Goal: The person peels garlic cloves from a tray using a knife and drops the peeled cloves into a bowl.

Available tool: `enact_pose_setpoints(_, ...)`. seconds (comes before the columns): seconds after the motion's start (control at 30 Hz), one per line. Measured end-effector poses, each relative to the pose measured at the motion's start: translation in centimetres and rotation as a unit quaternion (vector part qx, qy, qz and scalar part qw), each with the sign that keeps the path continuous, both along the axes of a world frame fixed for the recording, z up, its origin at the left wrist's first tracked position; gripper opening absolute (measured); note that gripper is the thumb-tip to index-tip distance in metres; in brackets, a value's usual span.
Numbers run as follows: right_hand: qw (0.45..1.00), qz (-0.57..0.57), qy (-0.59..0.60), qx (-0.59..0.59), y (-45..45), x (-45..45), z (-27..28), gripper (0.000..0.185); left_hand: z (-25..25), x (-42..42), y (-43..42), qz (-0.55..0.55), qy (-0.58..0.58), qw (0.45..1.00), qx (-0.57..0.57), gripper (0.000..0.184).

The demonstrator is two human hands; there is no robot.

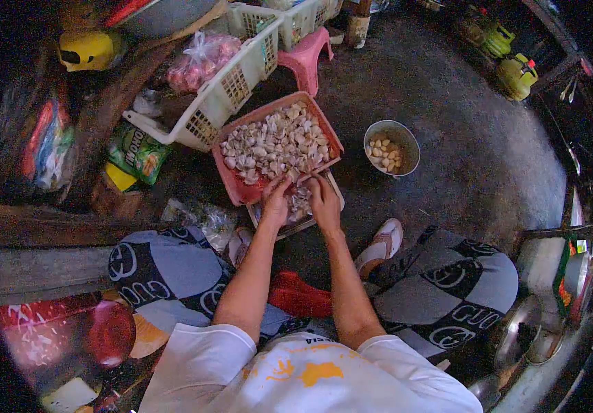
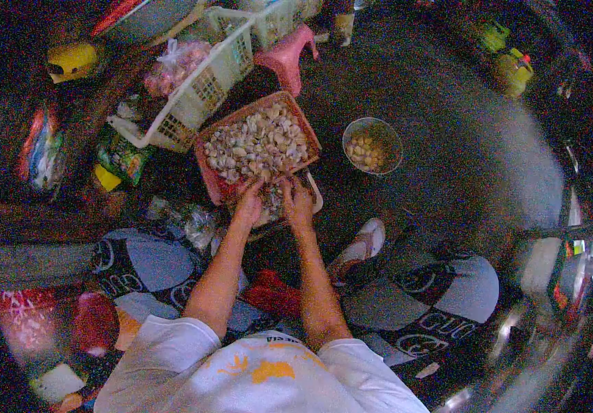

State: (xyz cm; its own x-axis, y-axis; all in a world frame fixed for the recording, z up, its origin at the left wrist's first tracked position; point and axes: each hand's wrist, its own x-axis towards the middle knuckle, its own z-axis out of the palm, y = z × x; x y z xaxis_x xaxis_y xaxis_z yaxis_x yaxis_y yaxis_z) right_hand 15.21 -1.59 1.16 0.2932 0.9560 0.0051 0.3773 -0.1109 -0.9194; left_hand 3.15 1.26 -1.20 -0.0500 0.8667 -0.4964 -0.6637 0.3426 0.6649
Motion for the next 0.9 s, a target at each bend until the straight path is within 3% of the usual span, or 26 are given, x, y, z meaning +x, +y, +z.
enact_pose_setpoints(0.27, 0.998, 0.054, -0.004, 0.025, -0.4, -1.6, 2.3, 0.033, 1.2, 0.3, -0.6, 0.008, 0.046, 0.999, 0.026, 0.019)
enact_pose_setpoints(0.37, 0.995, 0.033, -0.094, 0.033, -0.7, -1.6, 2.4, 0.034, 1.6, 0.6, -0.7, 0.001, 0.063, 0.995, 0.072, 0.019)
enact_pose_setpoints(0.47, 0.995, 0.009, -0.074, 0.071, -0.3, -1.2, -1.1, 0.035, 2.4, 0.8, -0.5, -0.041, 0.068, 0.994, 0.078, 0.028)
enact_pose_setpoints(0.57, 0.977, 0.018, 0.208, -0.047, 0.1, -0.6, -2.8, 0.035, 3.4, 0.8, -0.4, -0.065, 0.06, 0.995, 0.049, 0.032)
enact_pose_setpoints(0.67, 0.9, 0.023, 0.416, -0.127, -0.3, -0.3, 0.5, 0.034, 2.9, 0.7, 0.0, -0.068, 0.045, 0.995, 0.061, 0.031)
enact_pose_setpoints(0.8, 0.903, 0.035, 0.414, -0.108, 0.1, -0.2, -0.9, 0.031, 1.8, 0.2, 0.1, -0.052, -0.01, 0.996, 0.072, 0.018)
enact_pose_setpoints(0.9, 0.904, 0.07, 0.409, -0.103, 0.0, 0.3, -0.8, 0.031, 1.3, 0.0, 0.3, -0.064, -0.012, 0.995, 0.073, 0.018)
